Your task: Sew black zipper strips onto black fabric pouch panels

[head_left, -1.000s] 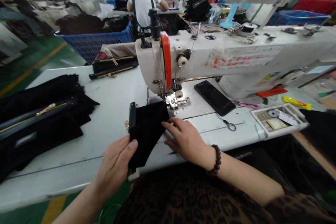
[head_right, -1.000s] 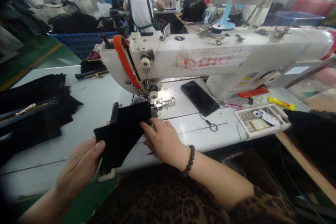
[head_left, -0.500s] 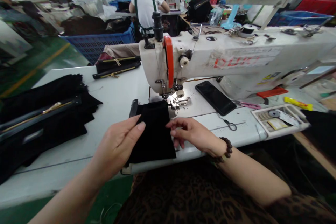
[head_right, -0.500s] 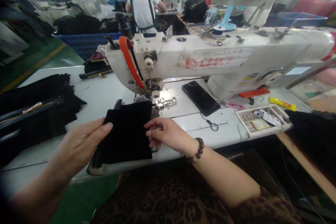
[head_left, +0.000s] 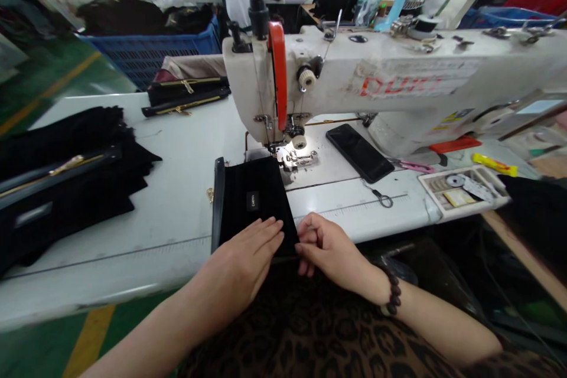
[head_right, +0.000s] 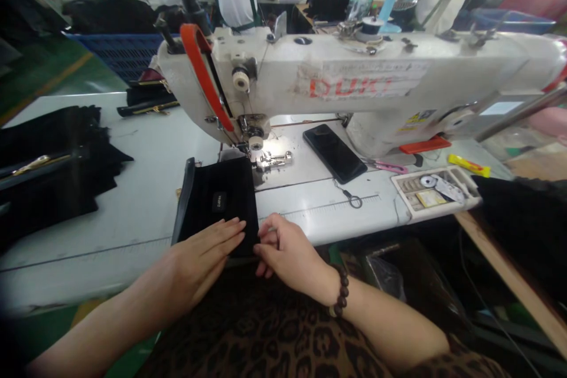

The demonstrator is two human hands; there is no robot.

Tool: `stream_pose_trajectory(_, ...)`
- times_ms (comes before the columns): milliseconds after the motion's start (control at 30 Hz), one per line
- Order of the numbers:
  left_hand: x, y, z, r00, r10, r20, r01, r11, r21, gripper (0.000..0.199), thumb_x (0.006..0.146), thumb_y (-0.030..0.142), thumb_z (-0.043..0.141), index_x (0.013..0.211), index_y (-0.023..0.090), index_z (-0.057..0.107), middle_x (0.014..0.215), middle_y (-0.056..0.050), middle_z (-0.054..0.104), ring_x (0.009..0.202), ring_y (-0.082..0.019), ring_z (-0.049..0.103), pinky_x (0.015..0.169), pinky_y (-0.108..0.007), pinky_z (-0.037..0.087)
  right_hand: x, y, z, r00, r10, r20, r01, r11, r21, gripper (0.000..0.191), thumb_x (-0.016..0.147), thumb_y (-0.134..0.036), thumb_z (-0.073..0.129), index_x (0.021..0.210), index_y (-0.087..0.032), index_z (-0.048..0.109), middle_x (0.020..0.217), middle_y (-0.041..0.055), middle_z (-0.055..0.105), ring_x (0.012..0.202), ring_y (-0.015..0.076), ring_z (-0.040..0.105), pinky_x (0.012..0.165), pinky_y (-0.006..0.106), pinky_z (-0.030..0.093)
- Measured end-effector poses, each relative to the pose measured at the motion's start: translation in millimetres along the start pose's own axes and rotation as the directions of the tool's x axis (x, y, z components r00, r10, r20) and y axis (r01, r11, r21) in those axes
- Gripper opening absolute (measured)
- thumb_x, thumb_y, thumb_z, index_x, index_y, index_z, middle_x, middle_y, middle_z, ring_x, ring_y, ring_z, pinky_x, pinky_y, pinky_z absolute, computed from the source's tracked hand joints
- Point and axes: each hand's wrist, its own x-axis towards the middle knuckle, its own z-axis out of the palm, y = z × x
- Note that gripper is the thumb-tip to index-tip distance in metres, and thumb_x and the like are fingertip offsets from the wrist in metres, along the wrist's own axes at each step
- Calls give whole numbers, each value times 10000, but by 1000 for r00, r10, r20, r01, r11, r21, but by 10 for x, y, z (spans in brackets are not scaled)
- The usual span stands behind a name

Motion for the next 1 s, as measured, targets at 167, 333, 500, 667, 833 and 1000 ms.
stream_pose_trajectory(167, -34, 15, 70, 1000, 2, -15, -2, 1000, 12, 346, 835, 44, 329, 1076, 52, 578, 1146, -148, 589, 1104, -227, 524, 915, -388, 476, -27, -13, 13, 1000, -7, -4, 7, 999, 32, 184, 709, -166, 504, 797, -200, 346, 483, -105, 533, 443, 84, 557, 420, 159, 415)
stream_pose_trajectory(333, -40, 41, 82, 999, 4, -54, -4, 1000, -2, 346, 841, 38, 330, 1106, 44, 552, 1163, -148, 578, 1132, -221, 499, 940, -392, 455, -48, 2, 12, 1000, -7, 9, 7, 1000, 10, 166, 709, -151, 476, 787, -205, 339, 474, -98, 542, 460, 99, 573, 434, 178, 427)
stream_pose_trajectory(500, -29, 66, 102, 997, 20, -73, -19, 1000, 20, 332, 842, 38, 338, 1095, 27, 554, 1158, -163, 577, 1134, -245, 495, 933, -412, 460, -71, -1, 17, 1000, -18, 24, 18, 1000, 22, 161, 716, -149, 473, 770, -204, 332, 482, -102, 531, 478, 95, 583, 449, 180, 439)
stream_pose_trajectory(667, -33, 81, 136, 999, 33, -35, -32, 999, 37, 342, 841, 39, 331, 1104, 27, 549, 1171, -164, 568, 1133, -255, 494, 930, -425, 459, -83, -12, 7, 999, -19, 37, 17, 999, 33, 182, 725, -178, 493, 768, -207, 320, 492, -99, 531, 474, 94, 579, 440, 176, 428)
stream_pose_trajectory(833, -29, 104, 133, 998, 52, -29, -51, 998, 43, 305, 843, 75, 382, 1084, 8, 557, 1155, -189, 571, 1122, -278, 501, 930, -443, 456, -68, -19, 9, 999, -15, 52, 13, 999, 40, 181, 729, -186, 487, 774, -209, 313, 488, -94, 536, 473, 100, 578, 450, 189, 437)
stream_pose_trajectory(1000, -44, 102, 138, 995, 86, -51, -81, 993, 89, 300, 838, 52, 379, 1077, -7, 551, 1142, -203, 575, 1095, -286, 523, 893, -426, 487, -85, -54, -9, 996, -15, 83, 14, 1000, 16, 157, 743, -154, 446, 793, -209, 308, 494, -93, 529, 484, 96, 578, 465, 187, 441)
